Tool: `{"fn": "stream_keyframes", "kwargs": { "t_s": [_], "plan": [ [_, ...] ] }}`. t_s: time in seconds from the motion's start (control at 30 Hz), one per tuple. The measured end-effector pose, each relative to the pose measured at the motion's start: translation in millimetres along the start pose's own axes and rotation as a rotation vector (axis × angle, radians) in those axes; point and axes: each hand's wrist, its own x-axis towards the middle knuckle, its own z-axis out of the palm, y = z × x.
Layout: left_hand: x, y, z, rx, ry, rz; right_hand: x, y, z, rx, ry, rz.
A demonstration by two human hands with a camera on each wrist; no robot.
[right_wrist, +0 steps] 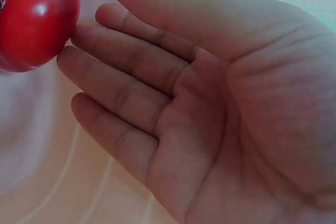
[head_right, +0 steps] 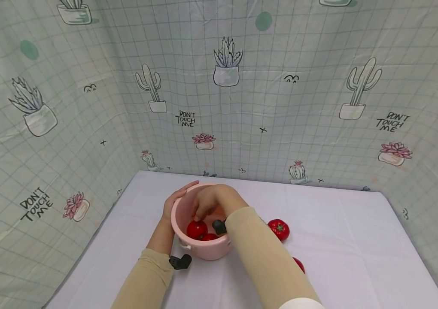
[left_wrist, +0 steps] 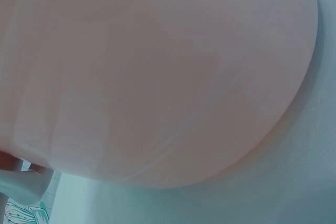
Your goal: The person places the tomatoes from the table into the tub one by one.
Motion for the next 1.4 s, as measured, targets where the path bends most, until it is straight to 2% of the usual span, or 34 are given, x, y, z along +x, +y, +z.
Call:
{"fn": "stream_keyframes", "kwargs": {
  "t_s": [0.1, 0.33, 0.43, 0.63, 0.77, 1.0, 1.1, 1.23, 1.4],
  "plan": [
    [0.9, -1.1, -0.4, -0.008, -0.003, 0.002, -1.5, 0, -1, -0.021, 0.007, -0.001],
    [1.1, -1.3, 0.8, -0.008, 0.019, -0.019, -16.6, 0, -14, -0.101, 0.024, -0.073],
    [0.3, -0.3, 1.5, -0.005, 0.042, -0.031, -30.0, 1, -20, -0.075, 0.044, -0.084],
    [-1.1, 1.6, 5.5, 0.010, 0.074, -0.047, -61.8, 14, -22, -0.022, 0.134, -0.091],
    [-1.7, 2.4, 9.0, 0.005, 0.092, -0.037, -83.3, 25, -19, 0.028, 0.178, -0.149],
    [-2.2, -0.9, 4.0, 0.010, 0.079, -0.020, -120.8, 47, 0, 0.135, 0.299, -0.222],
    [-1.4, -3.1, 3.5, 0.010, 0.076, -0.012, -139.4, 58, 12, 0.138, 0.363, -0.232],
    [-0.4, -4.6, 4.6, 0.031, 0.102, -0.003, -164.1, 77, 29, 0.136, 0.434, -0.219],
    [-1.4, -3.6, 6.2, 0.031, 0.107, -0.002, -192.8, 106, 59, 0.148, 0.490, -0.232]
  ]
}}
